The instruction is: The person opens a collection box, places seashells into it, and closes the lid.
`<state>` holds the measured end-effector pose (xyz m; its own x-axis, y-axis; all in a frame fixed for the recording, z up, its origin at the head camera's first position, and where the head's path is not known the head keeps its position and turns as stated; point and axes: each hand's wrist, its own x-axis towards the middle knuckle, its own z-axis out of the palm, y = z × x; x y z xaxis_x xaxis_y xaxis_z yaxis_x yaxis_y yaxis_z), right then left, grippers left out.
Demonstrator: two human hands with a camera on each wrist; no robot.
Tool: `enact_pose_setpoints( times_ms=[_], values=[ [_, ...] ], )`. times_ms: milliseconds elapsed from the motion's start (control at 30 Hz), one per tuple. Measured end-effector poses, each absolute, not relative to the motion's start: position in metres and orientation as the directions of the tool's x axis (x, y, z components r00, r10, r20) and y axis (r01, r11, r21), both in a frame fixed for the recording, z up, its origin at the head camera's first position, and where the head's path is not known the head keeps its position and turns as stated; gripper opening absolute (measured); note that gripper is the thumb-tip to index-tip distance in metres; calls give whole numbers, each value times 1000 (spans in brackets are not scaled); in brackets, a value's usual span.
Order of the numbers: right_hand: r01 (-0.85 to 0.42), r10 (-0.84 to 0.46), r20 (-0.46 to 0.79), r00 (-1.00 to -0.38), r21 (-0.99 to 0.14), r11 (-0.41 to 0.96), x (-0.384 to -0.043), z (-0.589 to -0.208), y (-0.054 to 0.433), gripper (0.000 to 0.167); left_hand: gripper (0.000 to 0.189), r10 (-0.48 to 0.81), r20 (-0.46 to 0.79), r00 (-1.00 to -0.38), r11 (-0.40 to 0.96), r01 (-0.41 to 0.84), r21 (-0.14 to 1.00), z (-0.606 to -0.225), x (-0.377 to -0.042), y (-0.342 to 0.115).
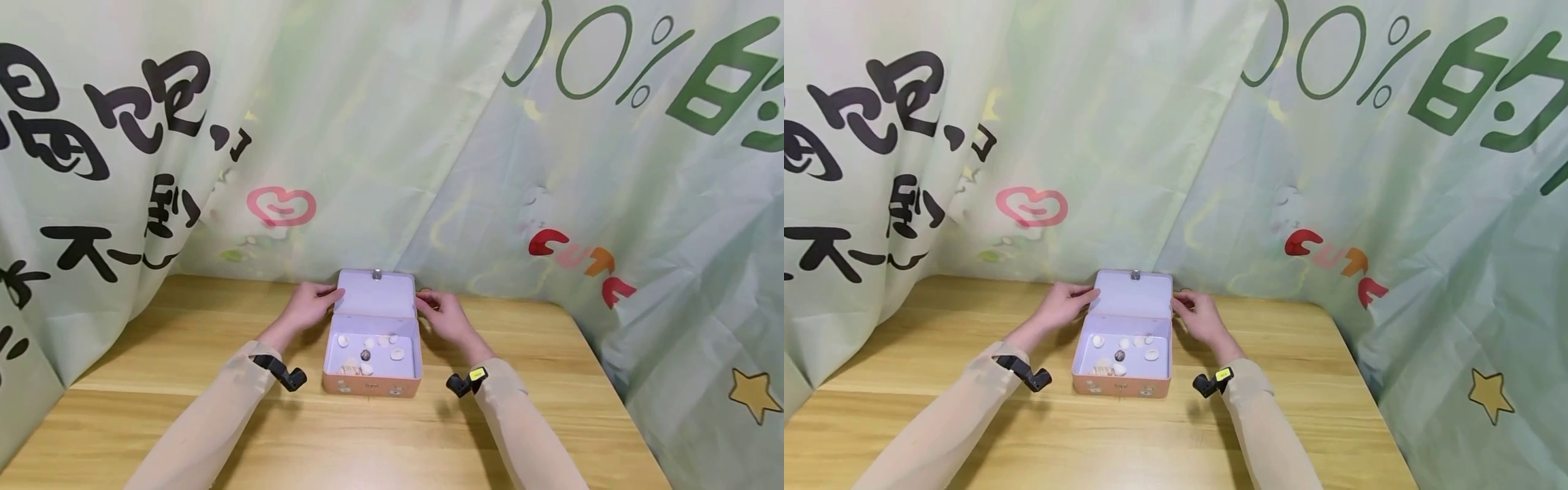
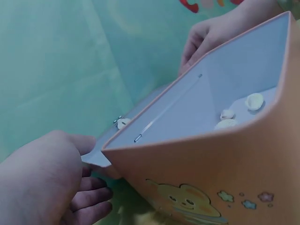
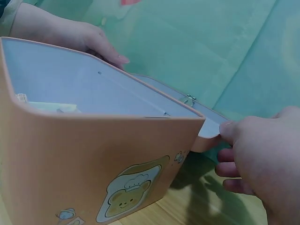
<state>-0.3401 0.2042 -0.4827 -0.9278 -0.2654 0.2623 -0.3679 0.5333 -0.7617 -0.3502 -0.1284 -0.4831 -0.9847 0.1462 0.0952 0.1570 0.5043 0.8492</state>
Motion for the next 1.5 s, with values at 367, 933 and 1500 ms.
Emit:
enact_pose_setpoints(
  times_ms=[367, 933, 1500],
  values=[
    [-276, -248, 170, -954, -821, 500, -339, -477, 201, 29, 52, 158, 89, -983, 493, 156, 856, -479, -350, -125],
    [-227, -214, 137, -967, -844, 486, -337, -469, 200, 26, 49, 139, 119, -983, 465, 171, 868, -461, -340, -123],
    [-301, -218, 223, -950, -841, 450, -326, -453, 199, 25, 58, 142, 145, -979, 450, 195, 871, -443, -332, -125]
  ],
)
